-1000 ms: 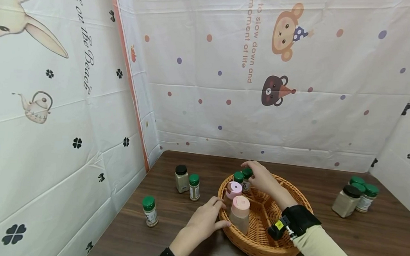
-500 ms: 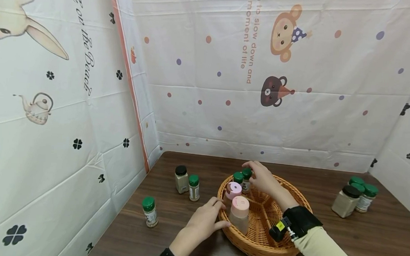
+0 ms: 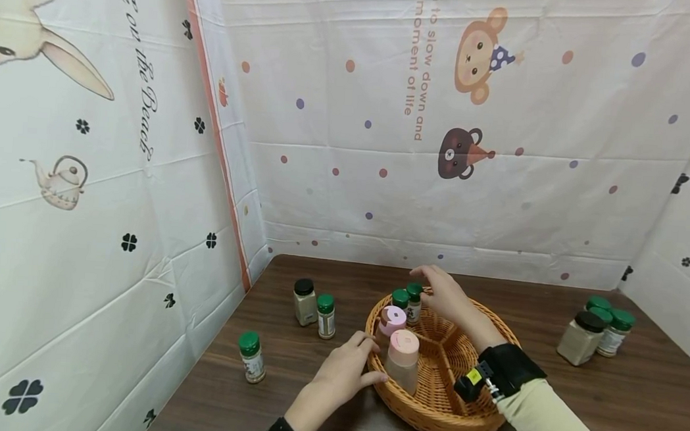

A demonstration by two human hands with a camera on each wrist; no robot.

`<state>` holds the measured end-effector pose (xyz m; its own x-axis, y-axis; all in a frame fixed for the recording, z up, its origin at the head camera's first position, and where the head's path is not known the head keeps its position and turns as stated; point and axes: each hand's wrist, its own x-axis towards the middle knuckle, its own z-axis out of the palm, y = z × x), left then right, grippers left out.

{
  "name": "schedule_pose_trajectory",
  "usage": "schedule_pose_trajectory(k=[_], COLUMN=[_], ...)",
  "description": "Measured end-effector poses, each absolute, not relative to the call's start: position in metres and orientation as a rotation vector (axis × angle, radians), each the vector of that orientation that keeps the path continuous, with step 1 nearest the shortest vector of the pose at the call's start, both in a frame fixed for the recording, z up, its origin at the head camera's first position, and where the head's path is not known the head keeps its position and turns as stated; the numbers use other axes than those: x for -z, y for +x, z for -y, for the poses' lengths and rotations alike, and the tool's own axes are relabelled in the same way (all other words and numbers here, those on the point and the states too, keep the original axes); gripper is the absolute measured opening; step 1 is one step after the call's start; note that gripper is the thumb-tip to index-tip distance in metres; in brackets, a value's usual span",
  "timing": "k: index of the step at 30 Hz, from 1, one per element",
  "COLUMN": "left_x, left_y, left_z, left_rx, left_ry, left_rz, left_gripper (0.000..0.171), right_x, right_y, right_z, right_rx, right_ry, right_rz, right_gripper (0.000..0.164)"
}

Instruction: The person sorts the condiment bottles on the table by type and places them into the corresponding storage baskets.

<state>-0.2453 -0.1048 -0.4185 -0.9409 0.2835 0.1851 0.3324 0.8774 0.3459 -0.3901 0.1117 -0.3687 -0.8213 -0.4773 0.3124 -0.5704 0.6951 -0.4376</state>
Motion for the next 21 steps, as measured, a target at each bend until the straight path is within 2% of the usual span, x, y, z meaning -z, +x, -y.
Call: schedule_pose_trajectory(k=[21], left_x=[0.42], left_y=[-0.247], left_z=[0.105], left_rx=[0.546], left_ry=[-0.477], left_rz=[2.916], left_gripper=[0.046], right_x=[0.344], right_y=[-0.389], right_z=[-0.094], right_rx=[-0.773], right_ry=[0.919], right_rz=[2.694], right_gripper=[0.043])
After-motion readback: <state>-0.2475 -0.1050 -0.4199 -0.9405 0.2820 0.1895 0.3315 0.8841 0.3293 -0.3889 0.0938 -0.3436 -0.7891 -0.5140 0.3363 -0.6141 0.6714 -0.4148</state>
